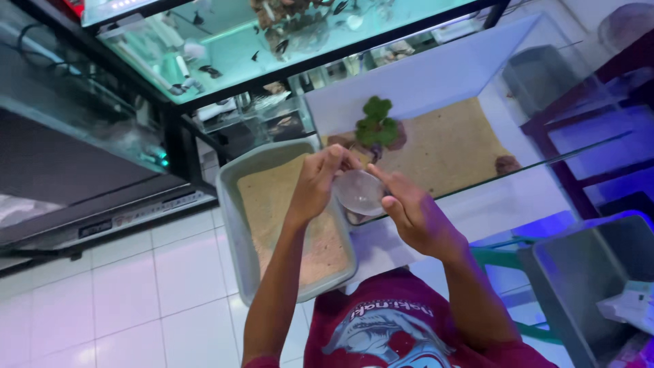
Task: The person prepares an aquarium by scooping sand from a plastic bin with a small cup and spreading it into a glass tank containing rocks and a plant.
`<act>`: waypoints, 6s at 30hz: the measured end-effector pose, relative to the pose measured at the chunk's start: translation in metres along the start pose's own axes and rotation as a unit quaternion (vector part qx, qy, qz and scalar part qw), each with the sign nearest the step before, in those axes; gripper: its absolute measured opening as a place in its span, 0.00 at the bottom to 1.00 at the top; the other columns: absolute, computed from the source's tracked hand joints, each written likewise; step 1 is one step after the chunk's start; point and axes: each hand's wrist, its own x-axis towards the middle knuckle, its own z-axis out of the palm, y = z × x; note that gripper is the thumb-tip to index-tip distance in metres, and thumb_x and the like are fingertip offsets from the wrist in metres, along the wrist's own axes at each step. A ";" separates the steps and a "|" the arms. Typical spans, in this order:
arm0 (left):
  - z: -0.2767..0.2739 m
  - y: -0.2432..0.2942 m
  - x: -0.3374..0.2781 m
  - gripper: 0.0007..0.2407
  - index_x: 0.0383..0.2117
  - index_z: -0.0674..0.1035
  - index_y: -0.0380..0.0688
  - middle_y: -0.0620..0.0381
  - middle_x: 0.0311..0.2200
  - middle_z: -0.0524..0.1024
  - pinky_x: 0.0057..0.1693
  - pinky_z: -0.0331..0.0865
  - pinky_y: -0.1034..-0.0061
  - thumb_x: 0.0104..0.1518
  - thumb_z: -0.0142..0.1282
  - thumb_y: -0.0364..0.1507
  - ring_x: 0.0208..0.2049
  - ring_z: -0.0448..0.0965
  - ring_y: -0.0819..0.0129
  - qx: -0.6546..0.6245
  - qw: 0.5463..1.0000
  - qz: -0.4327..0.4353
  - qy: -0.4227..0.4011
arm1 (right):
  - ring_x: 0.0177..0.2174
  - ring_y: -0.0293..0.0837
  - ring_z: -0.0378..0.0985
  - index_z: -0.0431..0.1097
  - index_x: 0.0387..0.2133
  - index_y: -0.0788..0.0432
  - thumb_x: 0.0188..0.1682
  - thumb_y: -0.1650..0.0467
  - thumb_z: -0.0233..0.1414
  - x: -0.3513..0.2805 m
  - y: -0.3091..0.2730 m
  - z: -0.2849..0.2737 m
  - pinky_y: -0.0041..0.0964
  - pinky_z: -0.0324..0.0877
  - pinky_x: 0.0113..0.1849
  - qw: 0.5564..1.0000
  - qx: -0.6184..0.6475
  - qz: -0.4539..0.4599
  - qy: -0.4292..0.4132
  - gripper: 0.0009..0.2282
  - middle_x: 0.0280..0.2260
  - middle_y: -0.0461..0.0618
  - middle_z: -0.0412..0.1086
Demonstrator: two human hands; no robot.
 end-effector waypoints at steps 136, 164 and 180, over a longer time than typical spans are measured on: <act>0.366 -0.383 0.203 0.32 0.60 0.70 0.45 0.37 0.57 0.74 0.57 0.68 0.35 0.55 0.45 0.54 0.55 0.74 0.29 -0.286 0.748 -0.599 -0.013 | 0.44 0.62 0.80 0.75 0.46 0.54 0.57 0.69 0.44 0.107 0.354 -0.260 0.58 0.75 0.46 0.924 -0.268 0.206 -0.176 0.12 0.44 0.56 0.77; 0.357 -0.371 0.313 0.29 0.48 0.75 0.45 0.42 0.42 0.76 0.38 0.72 0.49 0.51 0.52 0.56 0.38 0.77 0.39 -0.354 0.744 -0.565 -0.039 | 0.44 0.60 0.80 0.71 0.50 0.62 0.59 0.74 0.42 0.116 0.331 -0.267 0.58 0.78 0.43 0.934 -0.234 0.198 -0.182 0.12 0.45 0.60 0.74; 0.343 -0.375 0.298 0.36 0.53 0.73 0.43 0.35 0.37 0.79 0.26 0.62 0.64 0.47 0.51 0.61 0.28 0.78 0.42 -0.350 0.787 -0.505 -0.061 | 0.41 0.59 0.81 0.74 0.47 0.58 0.58 0.72 0.43 0.119 0.349 -0.262 0.56 0.78 0.39 0.933 -0.236 0.211 -0.173 0.11 0.43 0.57 0.76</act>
